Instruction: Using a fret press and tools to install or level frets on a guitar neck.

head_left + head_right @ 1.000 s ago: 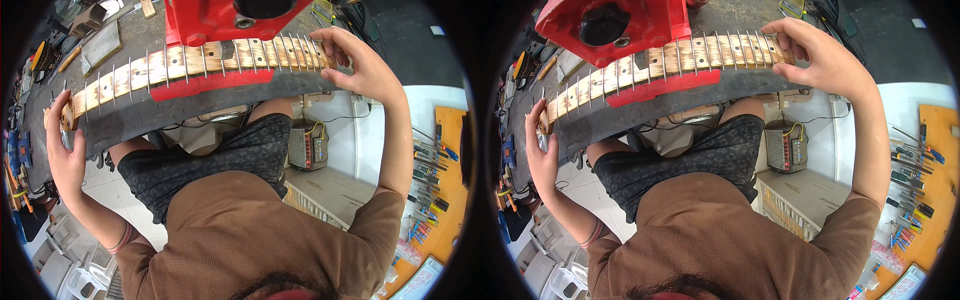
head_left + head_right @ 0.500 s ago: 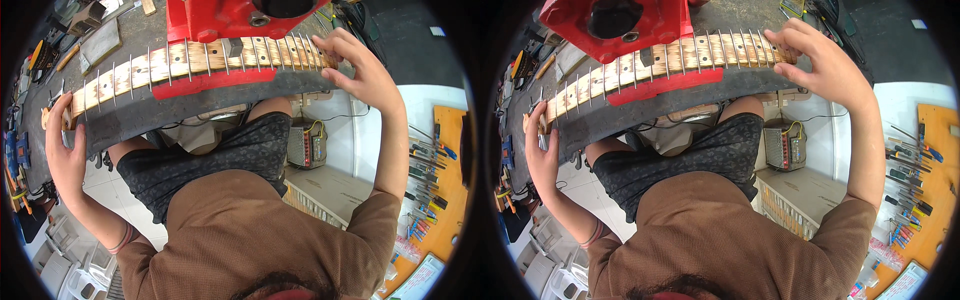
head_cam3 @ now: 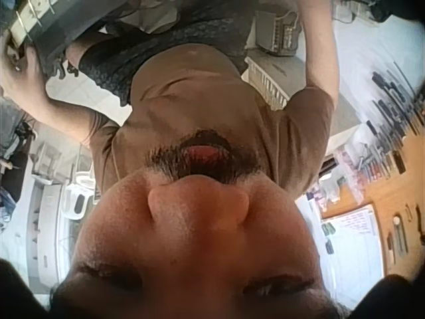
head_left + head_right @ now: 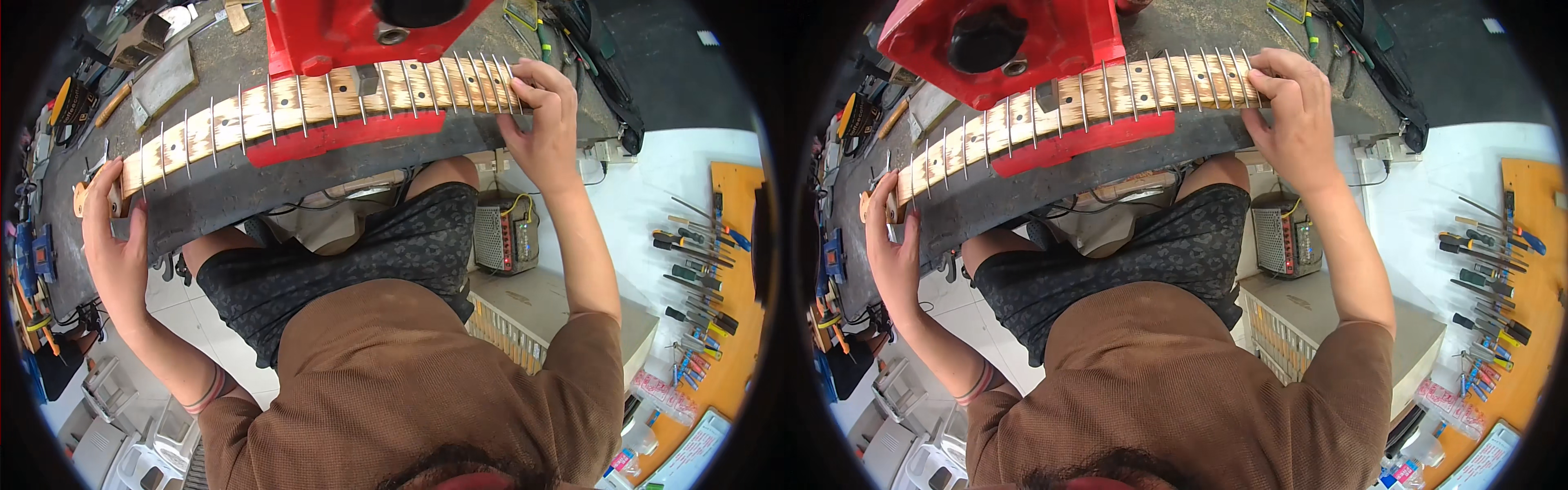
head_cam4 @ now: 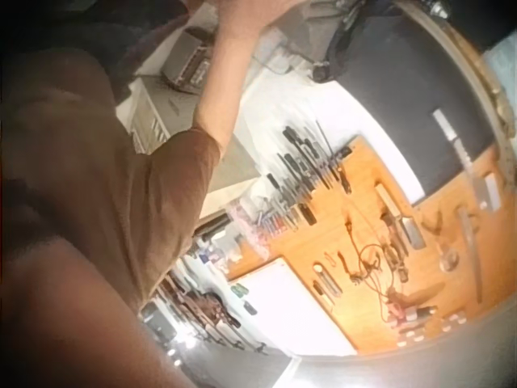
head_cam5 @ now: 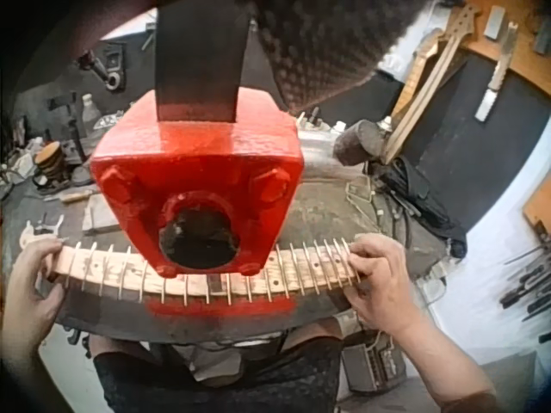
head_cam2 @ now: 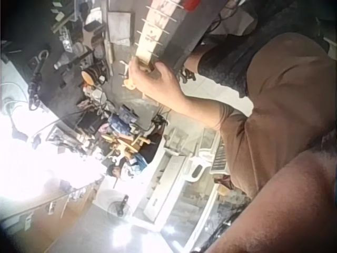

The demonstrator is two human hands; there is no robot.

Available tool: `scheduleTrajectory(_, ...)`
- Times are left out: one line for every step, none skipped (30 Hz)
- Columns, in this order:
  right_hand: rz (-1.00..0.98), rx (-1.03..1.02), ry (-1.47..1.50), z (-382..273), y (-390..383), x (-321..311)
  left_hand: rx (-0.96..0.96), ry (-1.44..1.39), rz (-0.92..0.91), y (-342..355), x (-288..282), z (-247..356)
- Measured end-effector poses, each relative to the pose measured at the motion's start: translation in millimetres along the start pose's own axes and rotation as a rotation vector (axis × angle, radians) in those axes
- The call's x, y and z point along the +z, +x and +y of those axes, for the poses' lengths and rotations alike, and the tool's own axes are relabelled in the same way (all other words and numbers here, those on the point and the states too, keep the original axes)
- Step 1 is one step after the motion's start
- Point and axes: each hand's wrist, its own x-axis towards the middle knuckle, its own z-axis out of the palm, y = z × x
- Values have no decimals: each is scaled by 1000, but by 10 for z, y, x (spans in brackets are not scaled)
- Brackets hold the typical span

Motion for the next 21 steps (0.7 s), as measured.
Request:
scheduleTrajectory(9,1,11,19,26,62,-11,16,7,-12,-39,13)
scheduleTrajectory(46,-38,-9,34,51,115,-12,29,8,-23,-72,22)
scheduleTrajectory(78,-75,-43,41,52,124,-12,20,13,-20,-45,12)
scheduleTrajectory(80,-73,-48,42,54,120,-12,11,18,-15,-18,5)
scheduleTrajectory(88,-88,-51,44,62,109,-7,8,20,-6,11,9)
scheduleTrajectory(99,-102,-46,45,75,113,-11,13,24,-5,9,27)
scheduleTrajectory(102,-101,-44,42,83,111,-15,16,28,-4,6,38)
scheduleTrajectory(100,-96,-43,34,87,102,-14,19,29,-3,2,38)
scheduleTrajectory(96,-92,-44,24,89,87,-15,16,31,-7,2,33)
scheduleTrajectory(96,-91,-43,14,102,71,-15,12,33,-11,7,27)
scheduleTrajectory(93,-97,-53,3,122,54,-15,13,32,-16,18,20)
scheduleTrajectory(90,-103,-62,-1,144,41,-21,-11,42,-15,24,11)
scheduleTrajectory(91,-102,-61,5,158,29,-27,-34,52,-16,29,5)
scheduleTrajectory(80,-108,-55,13,168,19,-27,-32,51,-17,33,5)
scheduleTrajectory(69,-115,-51,19,180,8,-16,7,56,-17,38,3)
scheduleTrajectory(70,-113,-51,30,195,2,-4,47,60,-16,42,1)
scheduleTrajectory(50,-122,-45,44,211,-1,-3,47,60,-14,46,-2)
scheduleTrajectory(31,-131,-39,51,223,-3,0,49,58,-16,42,-7)
scheduleTrajectory(32,-130,-38,52,232,-10,3,51,57,-19,41,-10)
scheduleTrajectory(16,-129,-29,51,238,-19,4,53,56,-17,49,-8)
scheduleTrajectory(0,-131,-21,49,249,-27,9,49,75,-12,64,-6)
